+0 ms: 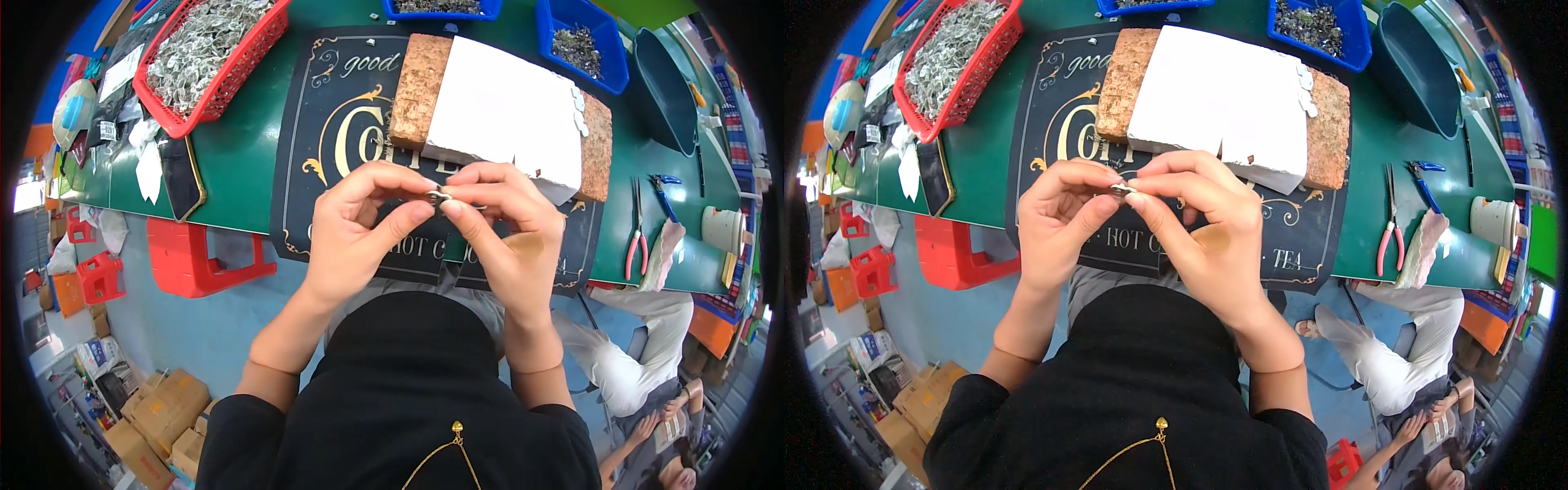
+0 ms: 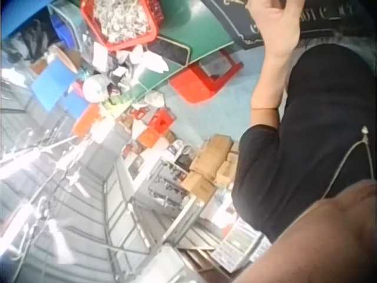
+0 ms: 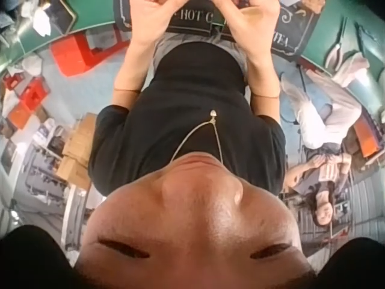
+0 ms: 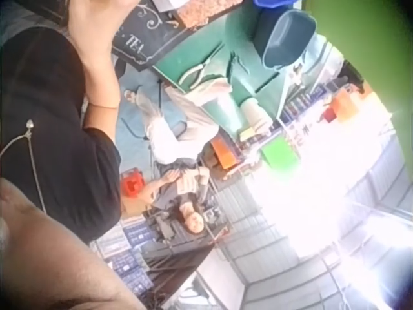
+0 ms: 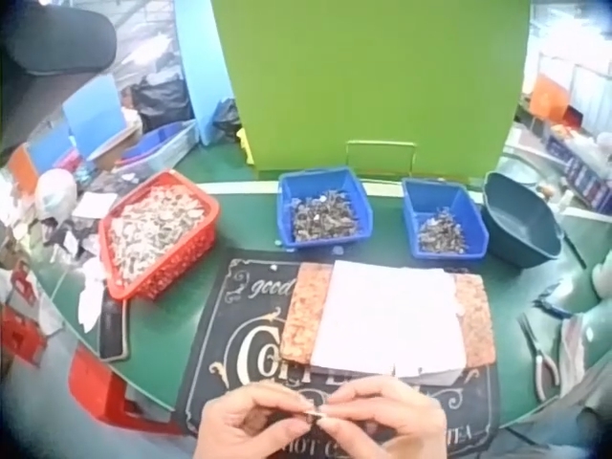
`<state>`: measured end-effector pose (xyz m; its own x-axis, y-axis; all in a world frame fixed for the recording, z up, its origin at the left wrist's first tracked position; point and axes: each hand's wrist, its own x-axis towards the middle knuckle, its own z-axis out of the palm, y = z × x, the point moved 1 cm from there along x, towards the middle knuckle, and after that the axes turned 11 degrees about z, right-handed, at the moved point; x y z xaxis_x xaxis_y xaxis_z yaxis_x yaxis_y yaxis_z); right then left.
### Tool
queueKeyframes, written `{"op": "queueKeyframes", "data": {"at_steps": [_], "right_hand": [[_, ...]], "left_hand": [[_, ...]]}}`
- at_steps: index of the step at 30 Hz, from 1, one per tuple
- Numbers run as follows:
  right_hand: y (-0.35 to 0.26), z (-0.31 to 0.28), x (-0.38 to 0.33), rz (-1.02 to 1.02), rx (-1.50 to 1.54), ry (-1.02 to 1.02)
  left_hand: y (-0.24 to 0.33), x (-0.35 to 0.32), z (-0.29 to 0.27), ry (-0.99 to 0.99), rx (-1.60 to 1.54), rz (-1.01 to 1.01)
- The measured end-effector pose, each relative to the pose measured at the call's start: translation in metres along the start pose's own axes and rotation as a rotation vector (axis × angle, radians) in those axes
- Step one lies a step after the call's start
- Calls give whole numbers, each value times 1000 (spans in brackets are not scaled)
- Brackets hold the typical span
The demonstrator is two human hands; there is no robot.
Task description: Manually assemble small metal pins into a rectangular component base at a factory workstation.
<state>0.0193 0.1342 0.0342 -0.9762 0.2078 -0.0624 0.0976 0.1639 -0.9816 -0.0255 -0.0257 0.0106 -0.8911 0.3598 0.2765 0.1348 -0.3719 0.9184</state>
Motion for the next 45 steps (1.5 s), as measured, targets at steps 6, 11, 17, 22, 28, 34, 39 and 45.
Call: {"op": "queueKeyframes", "data": {"at_steps": [6, 11, 17, 22, 28, 34, 39, 45], "right_hand": [[-8, -7, 13, -337, -397, 172], [-3, -10, 26, -344, -626, 204], [0, -11, 33, -323, -601, 194], [1, -11, 35, -358, -626, 236], [4, -11, 37, -379, -583, 243], [5, -7, 34, -420, -616, 252], [11, -8, 36, -422, -567, 282], [12, -9, 34, -435, -546, 322]], "left_hand": [[-3, 9, 4, -96, 539, 210], [2, 29, 4, -168, 1063, 507], [-12, 43, -2, -228, 1108, 582], [-15, 48, -3, -224, 1152, 652], [-18, 48, -1, -188, 1218, 713], [-26, 51, -6, -195, 1304, 905], [-22, 52, -2, -200, 1318, 909], [-19, 43, 1, -214, 1285, 805]]}}
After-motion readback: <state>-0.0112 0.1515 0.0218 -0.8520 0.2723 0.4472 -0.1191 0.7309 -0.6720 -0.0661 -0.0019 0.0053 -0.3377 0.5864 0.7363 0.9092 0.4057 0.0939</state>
